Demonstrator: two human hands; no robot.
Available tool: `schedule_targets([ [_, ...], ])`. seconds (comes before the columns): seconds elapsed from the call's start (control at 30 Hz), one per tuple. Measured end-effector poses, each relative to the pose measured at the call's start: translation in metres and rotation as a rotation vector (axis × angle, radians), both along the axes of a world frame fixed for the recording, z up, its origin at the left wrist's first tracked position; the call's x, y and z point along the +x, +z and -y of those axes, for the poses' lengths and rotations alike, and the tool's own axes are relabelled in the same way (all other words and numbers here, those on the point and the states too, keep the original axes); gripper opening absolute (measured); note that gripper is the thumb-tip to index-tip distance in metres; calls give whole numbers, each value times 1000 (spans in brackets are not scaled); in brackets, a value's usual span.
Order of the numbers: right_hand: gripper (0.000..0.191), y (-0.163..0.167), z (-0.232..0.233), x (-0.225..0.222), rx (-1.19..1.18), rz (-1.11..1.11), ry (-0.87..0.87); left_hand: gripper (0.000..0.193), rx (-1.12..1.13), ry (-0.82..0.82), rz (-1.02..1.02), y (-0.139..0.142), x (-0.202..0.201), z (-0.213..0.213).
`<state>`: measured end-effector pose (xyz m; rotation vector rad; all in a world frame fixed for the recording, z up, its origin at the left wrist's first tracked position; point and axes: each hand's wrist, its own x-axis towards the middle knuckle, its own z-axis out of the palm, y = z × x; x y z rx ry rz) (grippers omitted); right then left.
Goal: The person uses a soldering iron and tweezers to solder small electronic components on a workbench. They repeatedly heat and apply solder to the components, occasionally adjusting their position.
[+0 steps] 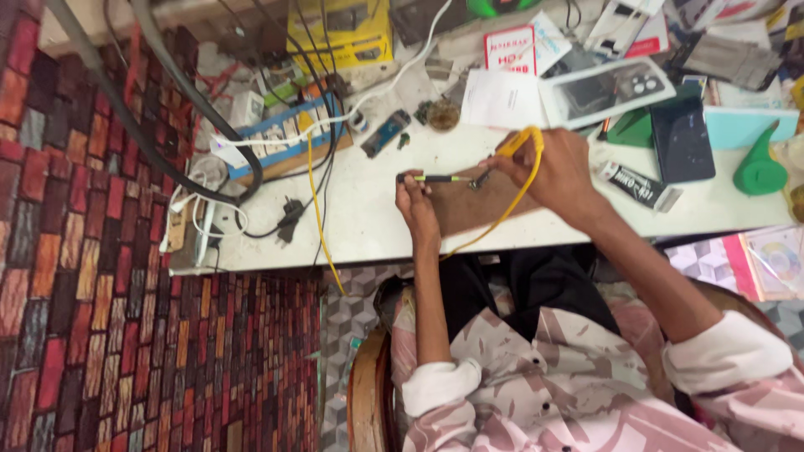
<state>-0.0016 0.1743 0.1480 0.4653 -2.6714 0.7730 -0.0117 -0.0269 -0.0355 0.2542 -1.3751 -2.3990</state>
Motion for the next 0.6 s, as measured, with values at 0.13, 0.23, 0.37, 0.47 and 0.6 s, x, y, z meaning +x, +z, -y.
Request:
schedule_targets([
  [0.13,30,-2,1,3,-22,-39,-35,31,135,8,-55,3,-4,1],
  [0.23,28,-11,-7,4,-180,66,-167,30,143,-19,-50,7,-4,1],
  [0.37,17,-43,-26,-5,-616,-192,-10,30,60,-44,-7,9,-2,0],
  [0.47,26,-75,-31,-25,-1113,-5,-72,29,57,-34,-48,7,-2,1],
  [0.6,25,-104,-25,-54,-1260,139,-159,26,103,-20,-30,3,-5,4],
])
